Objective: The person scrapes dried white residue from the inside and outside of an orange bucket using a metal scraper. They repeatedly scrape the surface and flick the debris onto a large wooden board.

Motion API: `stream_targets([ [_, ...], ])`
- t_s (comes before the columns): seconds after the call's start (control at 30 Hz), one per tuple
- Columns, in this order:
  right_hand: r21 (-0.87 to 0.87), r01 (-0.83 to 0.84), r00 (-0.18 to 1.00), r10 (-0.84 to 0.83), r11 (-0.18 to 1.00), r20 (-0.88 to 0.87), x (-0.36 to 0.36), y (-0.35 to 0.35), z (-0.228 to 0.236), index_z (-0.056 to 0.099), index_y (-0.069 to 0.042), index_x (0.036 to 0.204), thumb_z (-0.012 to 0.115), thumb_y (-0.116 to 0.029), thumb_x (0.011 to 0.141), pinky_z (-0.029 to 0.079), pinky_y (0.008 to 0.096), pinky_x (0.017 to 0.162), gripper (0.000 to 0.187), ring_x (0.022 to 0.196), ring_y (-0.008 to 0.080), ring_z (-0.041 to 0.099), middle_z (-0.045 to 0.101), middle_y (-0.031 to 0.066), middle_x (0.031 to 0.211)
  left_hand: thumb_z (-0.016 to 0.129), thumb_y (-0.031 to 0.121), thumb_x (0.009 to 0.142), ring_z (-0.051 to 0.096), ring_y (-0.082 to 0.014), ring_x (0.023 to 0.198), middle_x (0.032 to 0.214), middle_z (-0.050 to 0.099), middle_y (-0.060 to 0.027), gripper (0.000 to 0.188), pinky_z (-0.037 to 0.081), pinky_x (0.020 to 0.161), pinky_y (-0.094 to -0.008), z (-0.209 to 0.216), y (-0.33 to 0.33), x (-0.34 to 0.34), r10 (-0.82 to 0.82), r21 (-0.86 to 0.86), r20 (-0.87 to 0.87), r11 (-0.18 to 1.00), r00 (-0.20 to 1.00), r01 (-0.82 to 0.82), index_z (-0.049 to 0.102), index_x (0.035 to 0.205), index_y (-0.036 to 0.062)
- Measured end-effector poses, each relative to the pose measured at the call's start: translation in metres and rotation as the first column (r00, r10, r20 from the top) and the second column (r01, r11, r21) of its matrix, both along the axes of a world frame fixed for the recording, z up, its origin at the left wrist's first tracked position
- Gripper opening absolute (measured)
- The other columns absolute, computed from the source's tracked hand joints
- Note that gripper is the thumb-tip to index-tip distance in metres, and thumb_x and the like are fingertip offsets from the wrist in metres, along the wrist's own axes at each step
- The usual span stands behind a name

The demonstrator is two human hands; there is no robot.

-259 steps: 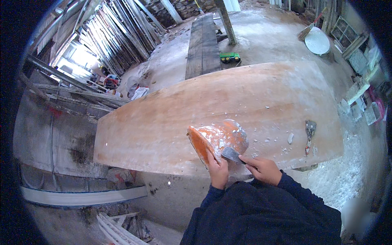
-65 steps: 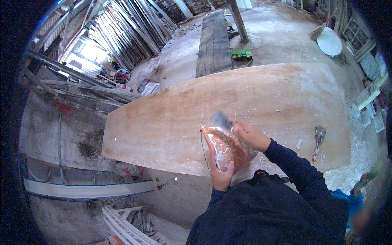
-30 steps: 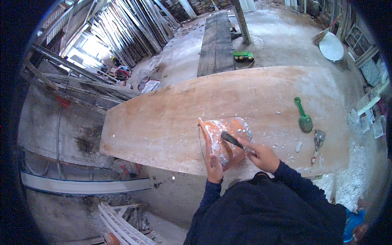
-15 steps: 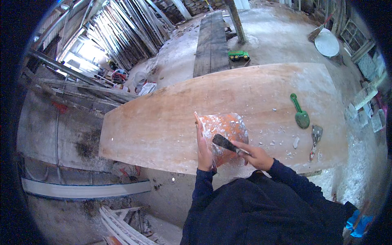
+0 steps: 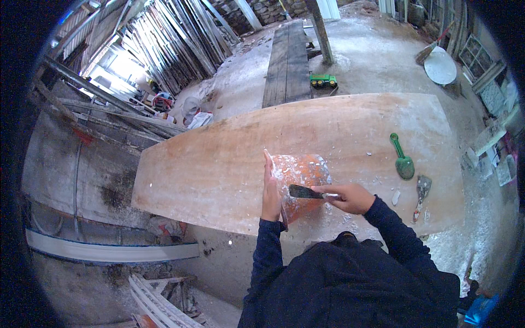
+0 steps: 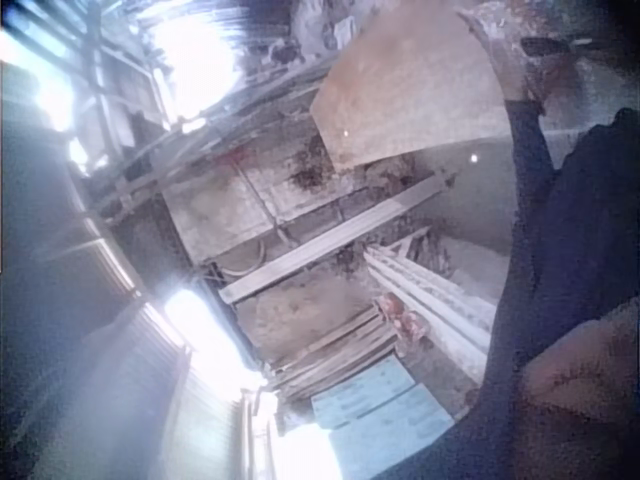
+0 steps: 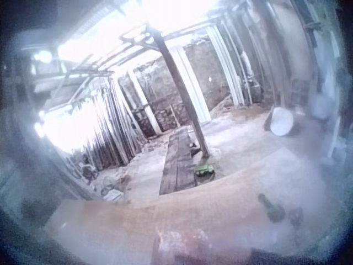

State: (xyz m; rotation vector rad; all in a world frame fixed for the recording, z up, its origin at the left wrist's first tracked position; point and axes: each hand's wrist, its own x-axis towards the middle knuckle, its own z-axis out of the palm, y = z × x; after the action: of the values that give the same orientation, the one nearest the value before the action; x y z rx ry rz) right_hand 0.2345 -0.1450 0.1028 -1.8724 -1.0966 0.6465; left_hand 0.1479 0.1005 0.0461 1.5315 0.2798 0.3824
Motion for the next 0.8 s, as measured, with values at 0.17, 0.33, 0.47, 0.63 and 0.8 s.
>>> stream_targets([
  [0.17,0.287,0.539,0.842,-0.517,0.792,-0.156,-0.012,-0.008,-0.012,0.044,-0.021,0.134,0.052,-0.001,0.084,0.051,0.0296,0.072,0.054,0.082,0.0156,0.062,0.065,0.0076,0.107,0.04,0.037,0.088,0.03,-0.0324,0.13,0.141,0.029,-0.0228,0.069,0.026,0.106,-0.0393,-0.003,-0.008,-0.001,-0.005,0.003,0.002,1.0,1.0,0.005,0.02,0.14,-0.0037],
  [0.33,-0.057,0.323,0.926,-0.303,0.945,0.227,-0.035,-0.011,-0.008,0.041,-0.02,0.134,0.054,-0.012,0.086,0.05,0.0399,0.064,0.05,0.078,0.0341,0.063,0.062,0.0205,0.095,0.039,0.035,0.088,0.03,-0.0327,0.13,0.141,0.028,-0.0232,0.068,0.026,0.106,-0.0397,-0.007,-0.016,-0.015,0.057,0.033,0.026,0.998,0.998,-0.058,0.019,0.14,-0.0041],
  [0.47,0.544,0.595,0.69,-0.723,0.592,0.033,-0.032,0.006,0.007,0.032,-0.021,0.138,0.051,-0.02,0.086,0.048,0.0479,0.064,0.055,0.077,0.0431,0.059,0.06,0.025,0.093,0.037,0.033,0.089,0.03,-0.033,0.13,0.141,0.028,-0.0234,0.066,0.026,0.106,-0.04,-0.011,-0.03,-0.021,0.076,0.055,0.055,0.995,0.996,-0.079,0.019,0.14,-0.0044],
  [0.63,0.006,0.38,0.917,-0.378,0.925,0.125,-0.021,0.02,-0.015,0.021,-0.02,0.142,0.048,-0.019,0.085,0.048,0.0496,0.067,0.063,0.081,0.0429,0.059,0.058,0.0264,0.099,0.036,0.031,0.089,0.029,-0.0333,0.13,0.141,0.027,-0.0237,0.065,0.026,0.106,-0.0404,-0.009,-0.046,-0.036,0.093,0.091,0.083,0.991,0.992,-0.1,0.018,0.14,-0.0048],
  [0.8,0.329,0.605,0.775,-0.63,0.725,-0.036,-0.032,0.029,-0.009,0.018,-0.02,0.143,0.046,-0.021,0.087,0.048,0.05,0.066,0.062,0.077,0.0428,0.059,0.06,0.025,0.092,0.034,0.029,0.089,0.029,-0.0336,0.13,0.142,0.027,-0.024,0.063,0.026,0.106,-0.0408,-0.011,-0.066,-0.053,0.111,0.205,0.121,0.969,0.986,-0.134,0.017,0.14,-0.0052],
])
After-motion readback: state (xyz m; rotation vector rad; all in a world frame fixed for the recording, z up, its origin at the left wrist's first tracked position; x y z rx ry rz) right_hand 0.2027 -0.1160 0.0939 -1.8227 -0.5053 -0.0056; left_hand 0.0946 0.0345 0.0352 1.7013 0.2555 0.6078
